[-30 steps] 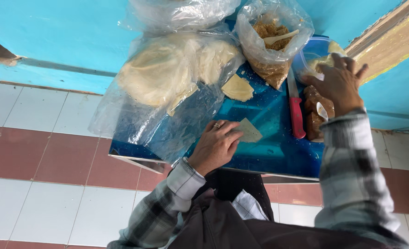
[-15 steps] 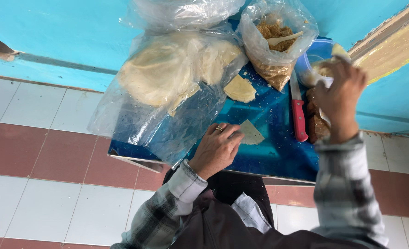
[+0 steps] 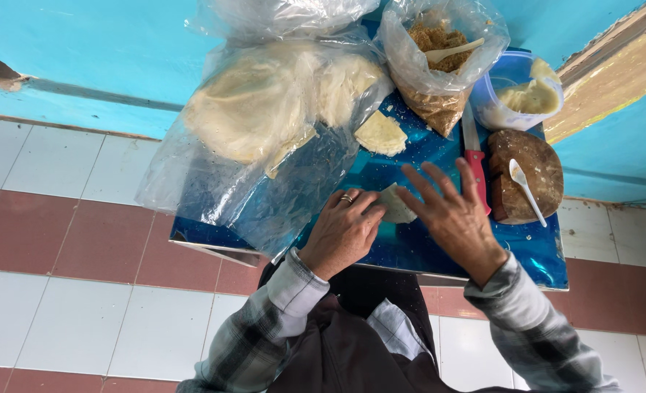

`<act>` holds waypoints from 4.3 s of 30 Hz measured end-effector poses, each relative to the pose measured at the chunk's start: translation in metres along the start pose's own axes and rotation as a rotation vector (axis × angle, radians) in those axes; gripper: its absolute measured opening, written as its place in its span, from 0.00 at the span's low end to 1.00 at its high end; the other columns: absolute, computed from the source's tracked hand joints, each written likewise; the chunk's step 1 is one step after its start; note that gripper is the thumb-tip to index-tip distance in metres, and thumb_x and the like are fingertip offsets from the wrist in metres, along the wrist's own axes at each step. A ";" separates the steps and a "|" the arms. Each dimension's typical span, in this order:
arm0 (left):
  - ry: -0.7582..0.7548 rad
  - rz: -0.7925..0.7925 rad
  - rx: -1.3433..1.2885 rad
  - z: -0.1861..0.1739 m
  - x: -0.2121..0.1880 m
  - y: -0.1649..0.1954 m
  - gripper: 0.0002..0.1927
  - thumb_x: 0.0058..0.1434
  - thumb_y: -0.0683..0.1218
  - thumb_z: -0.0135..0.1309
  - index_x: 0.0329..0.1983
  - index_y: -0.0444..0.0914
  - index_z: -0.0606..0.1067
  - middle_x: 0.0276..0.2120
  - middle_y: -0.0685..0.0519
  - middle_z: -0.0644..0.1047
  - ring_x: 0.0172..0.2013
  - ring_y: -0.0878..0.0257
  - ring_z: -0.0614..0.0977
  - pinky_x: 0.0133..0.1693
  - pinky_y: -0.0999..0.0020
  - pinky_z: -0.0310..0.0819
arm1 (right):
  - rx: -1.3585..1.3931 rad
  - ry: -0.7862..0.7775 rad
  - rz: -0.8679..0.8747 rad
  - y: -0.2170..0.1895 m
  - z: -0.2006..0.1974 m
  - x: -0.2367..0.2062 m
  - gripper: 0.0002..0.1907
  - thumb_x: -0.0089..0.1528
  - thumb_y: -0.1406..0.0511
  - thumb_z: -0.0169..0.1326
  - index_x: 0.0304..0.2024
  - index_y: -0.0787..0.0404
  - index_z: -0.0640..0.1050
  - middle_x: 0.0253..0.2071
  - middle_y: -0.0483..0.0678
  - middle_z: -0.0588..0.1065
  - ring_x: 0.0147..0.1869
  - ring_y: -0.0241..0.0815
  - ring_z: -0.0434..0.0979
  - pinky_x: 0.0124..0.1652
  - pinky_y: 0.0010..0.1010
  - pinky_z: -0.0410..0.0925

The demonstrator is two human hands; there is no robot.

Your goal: The person sits at a small table and folds filled dough wrappers one at a time. They place a piece of dough on the table, spoon filling from a plastic bag onto it, then pinch and fold the dough closed over the filling and set the folded piece aside.

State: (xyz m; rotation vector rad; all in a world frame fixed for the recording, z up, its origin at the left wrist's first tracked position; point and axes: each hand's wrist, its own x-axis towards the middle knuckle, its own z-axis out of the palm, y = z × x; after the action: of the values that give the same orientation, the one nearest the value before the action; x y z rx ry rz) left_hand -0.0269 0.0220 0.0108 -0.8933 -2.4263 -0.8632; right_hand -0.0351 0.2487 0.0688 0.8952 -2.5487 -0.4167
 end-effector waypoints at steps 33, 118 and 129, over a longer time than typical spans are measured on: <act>0.007 0.019 -0.014 -0.013 0.005 0.003 0.11 0.60 0.41 0.59 0.46 0.37 0.77 0.51 0.50 0.76 0.52 0.53 0.77 0.57 0.53 0.69 | -0.037 0.074 0.526 0.157 0.069 -0.001 0.13 0.61 0.53 0.65 0.41 0.52 0.84 0.75 0.52 0.65 0.79 0.59 0.57 0.67 0.77 0.38; 0.191 -0.203 -0.023 -0.014 0.009 0.003 0.09 0.57 0.43 0.62 0.35 0.38 0.72 0.36 0.50 0.72 0.40 0.51 0.78 0.41 0.55 0.72 | 1.231 0.311 0.713 0.169 0.043 0.072 0.08 0.71 0.69 0.57 0.47 0.66 0.84 0.32 0.39 0.74 0.34 0.27 0.67 0.33 0.21 0.58; 0.132 -0.337 0.011 -0.001 0.007 0.009 0.11 0.56 0.45 0.65 0.34 0.41 0.72 0.35 0.51 0.72 0.38 0.53 0.78 0.37 0.54 0.70 | 1.075 0.091 0.592 0.013 0.016 -0.025 0.07 0.65 0.66 0.60 0.45 0.60 0.83 0.33 0.44 0.81 0.34 0.28 0.77 0.34 0.24 0.70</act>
State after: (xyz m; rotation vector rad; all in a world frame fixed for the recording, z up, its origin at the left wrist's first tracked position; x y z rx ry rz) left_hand -0.0257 0.0301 0.0192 -0.4109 -2.4982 -0.9897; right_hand -0.0310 0.2768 0.0533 0.3483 -2.6888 1.2189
